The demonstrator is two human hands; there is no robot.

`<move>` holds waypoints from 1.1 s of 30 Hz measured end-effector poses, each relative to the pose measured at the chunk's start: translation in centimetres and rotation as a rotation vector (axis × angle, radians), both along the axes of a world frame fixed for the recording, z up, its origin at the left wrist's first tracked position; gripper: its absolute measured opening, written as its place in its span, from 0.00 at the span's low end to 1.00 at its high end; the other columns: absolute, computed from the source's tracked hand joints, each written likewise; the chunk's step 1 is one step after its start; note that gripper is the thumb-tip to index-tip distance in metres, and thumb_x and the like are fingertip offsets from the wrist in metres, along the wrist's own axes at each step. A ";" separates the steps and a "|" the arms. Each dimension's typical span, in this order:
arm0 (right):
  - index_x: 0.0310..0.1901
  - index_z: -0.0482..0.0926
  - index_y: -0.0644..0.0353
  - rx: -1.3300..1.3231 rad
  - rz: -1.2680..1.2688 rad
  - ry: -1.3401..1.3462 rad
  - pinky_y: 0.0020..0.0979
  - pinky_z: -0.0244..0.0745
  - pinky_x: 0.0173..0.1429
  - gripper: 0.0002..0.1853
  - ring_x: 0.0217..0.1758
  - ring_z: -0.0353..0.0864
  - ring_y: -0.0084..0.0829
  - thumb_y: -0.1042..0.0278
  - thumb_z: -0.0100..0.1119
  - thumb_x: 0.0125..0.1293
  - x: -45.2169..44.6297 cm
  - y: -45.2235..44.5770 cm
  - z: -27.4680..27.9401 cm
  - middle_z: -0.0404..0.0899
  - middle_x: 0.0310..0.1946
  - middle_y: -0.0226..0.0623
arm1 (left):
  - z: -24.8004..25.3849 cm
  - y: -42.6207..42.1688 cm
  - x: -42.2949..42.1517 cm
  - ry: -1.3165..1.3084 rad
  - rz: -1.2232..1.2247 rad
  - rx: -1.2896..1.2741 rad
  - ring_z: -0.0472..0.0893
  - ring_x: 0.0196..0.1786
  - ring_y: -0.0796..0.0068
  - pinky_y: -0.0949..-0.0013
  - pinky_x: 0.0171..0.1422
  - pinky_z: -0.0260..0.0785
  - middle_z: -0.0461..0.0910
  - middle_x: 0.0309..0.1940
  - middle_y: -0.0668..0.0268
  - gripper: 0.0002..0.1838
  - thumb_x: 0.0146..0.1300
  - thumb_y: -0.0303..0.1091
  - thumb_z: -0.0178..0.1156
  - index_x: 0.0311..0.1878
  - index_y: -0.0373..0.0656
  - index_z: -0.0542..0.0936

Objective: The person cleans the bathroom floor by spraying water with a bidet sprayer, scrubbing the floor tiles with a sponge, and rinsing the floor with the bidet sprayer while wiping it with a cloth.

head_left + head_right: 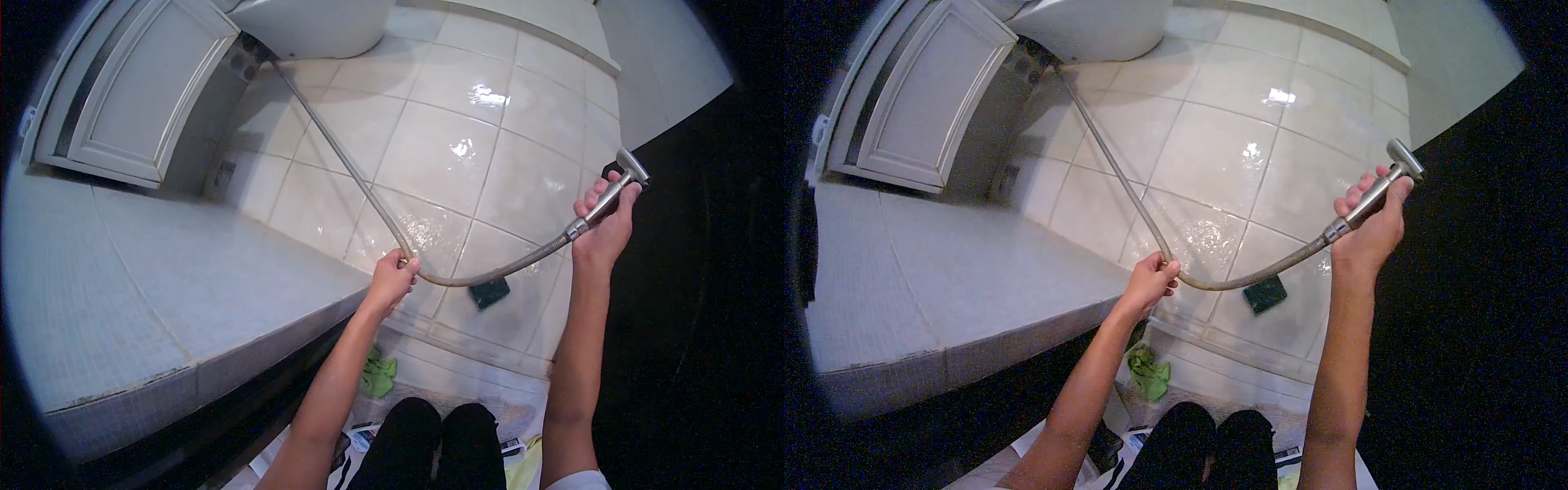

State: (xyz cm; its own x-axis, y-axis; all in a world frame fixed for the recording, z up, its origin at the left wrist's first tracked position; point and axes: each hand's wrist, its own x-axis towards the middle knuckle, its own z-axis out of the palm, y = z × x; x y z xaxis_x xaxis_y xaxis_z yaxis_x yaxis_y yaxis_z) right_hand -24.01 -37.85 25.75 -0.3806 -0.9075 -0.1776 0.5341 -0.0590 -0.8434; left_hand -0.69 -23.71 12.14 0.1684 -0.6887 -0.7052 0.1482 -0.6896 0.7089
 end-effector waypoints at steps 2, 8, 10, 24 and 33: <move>0.44 0.68 0.59 -0.002 -0.077 -0.005 0.23 0.60 0.23 0.21 0.22 0.64 0.21 0.47 0.42 0.69 -0.2 0.0 -0.2 0.66 0.25 0.29 | -0.1 0.0 0.1 0.013 0.006 -0.019 0.73 0.28 0.80 0.74 0.30 0.68 0.72 0.27 0.70 0.11 0.61 0.38 0.58 0.39 0.42 0.73; 0.43 0.68 0.58 -0.108 -0.099 -0.058 0.24 0.59 0.24 0.21 0.23 0.63 0.21 0.46 0.40 0.70 -0.9 -0.4 -1.5 0.64 0.26 0.29 | -0.3 -0.1 0.2 0.016 -0.003 -0.032 0.73 0.28 0.80 0.75 0.31 0.68 0.72 0.27 0.71 0.11 0.61 0.39 0.58 0.38 0.42 0.73; 0.42 0.68 0.58 -0.136 -0.101 -0.078 0.24 0.59 0.23 0.22 0.22 0.63 0.22 0.45 0.40 0.69 -0.9 -0.5 -1.7 0.65 0.25 0.29 | -0.6 -0.1 0.1 0.002 -0.013 -0.026 0.73 0.28 0.80 0.75 0.31 0.68 0.72 0.27 0.71 0.11 0.61 0.39 0.58 0.37 0.42 0.73; 0.44 0.68 0.59 -0.155 0.075 -0.077 0.23 0.58 0.23 0.23 0.22 0.63 0.20 0.43 0.41 0.68 0.1 -0.1 -1.1 0.66 0.26 0.30 | -1.4 0.6 -0.3 -0.010 -0.021 -0.013 0.74 0.30 0.80 0.75 0.31 0.70 0.72 0.28 0.70 0.12 0.62 0.40 0.58 0.40 0.42 0.74; 0.45 0.67 0.61 -0.139 0.121 -0.096 0.23 0.58 0.22 0.23 0.21 0.63 0.21 0.45 0.40 0.69 0.5 0.0 -0.6 0.66 0.25 0.30 | -1.3 0.8 -0.8 -0.026 -0.020 -0.005 0.74 0.30 0.79 0.75 0.31 0.70 0.72 0.28 0.70 0.12 0.62 0.40 0.58 0.40 0.41 0.74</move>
